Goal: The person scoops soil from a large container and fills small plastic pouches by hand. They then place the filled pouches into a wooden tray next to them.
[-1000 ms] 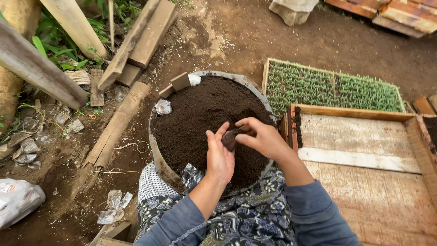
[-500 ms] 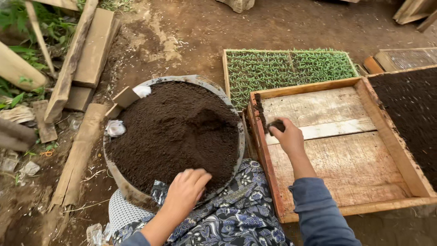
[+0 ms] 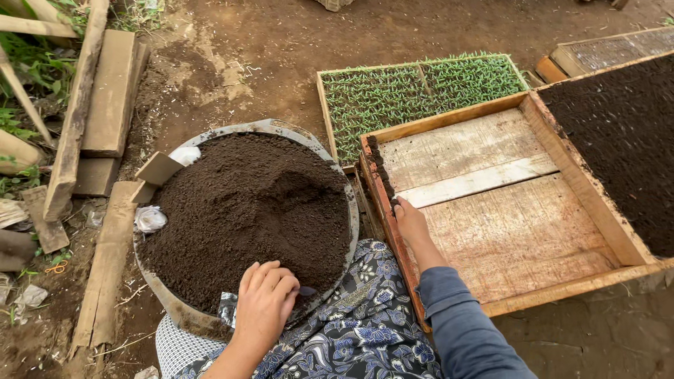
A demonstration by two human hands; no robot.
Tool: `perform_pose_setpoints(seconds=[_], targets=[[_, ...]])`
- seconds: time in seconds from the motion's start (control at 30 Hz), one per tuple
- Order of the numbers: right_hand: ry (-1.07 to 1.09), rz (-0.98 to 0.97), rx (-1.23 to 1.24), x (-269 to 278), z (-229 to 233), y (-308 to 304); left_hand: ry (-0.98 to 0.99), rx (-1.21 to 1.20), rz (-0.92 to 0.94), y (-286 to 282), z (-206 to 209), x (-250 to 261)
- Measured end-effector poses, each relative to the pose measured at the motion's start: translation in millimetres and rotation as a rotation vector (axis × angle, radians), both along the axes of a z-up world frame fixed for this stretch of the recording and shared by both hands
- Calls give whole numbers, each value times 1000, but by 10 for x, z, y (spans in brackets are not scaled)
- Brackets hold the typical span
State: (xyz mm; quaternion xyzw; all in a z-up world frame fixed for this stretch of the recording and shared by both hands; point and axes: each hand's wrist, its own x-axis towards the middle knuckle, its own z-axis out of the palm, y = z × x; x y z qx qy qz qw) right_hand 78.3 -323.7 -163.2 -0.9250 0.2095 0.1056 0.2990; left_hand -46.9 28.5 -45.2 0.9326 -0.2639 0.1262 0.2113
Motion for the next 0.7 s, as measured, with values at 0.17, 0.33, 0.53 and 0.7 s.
perform_pose_setpoints(seconds=[0.17,0.33,0.53,0.7], targets=[[-30,-18,10,-1,13,109,112,-209,147,-118,168,17],[107,59,1,-16,369,218,917,-675,566,-340,623,109],[-57,169,-57,-222,827,605,779,-986,588,-374,269,199],[-362,454,278,-493,1185,1239,770,-1324,549,-322,-50,264]])
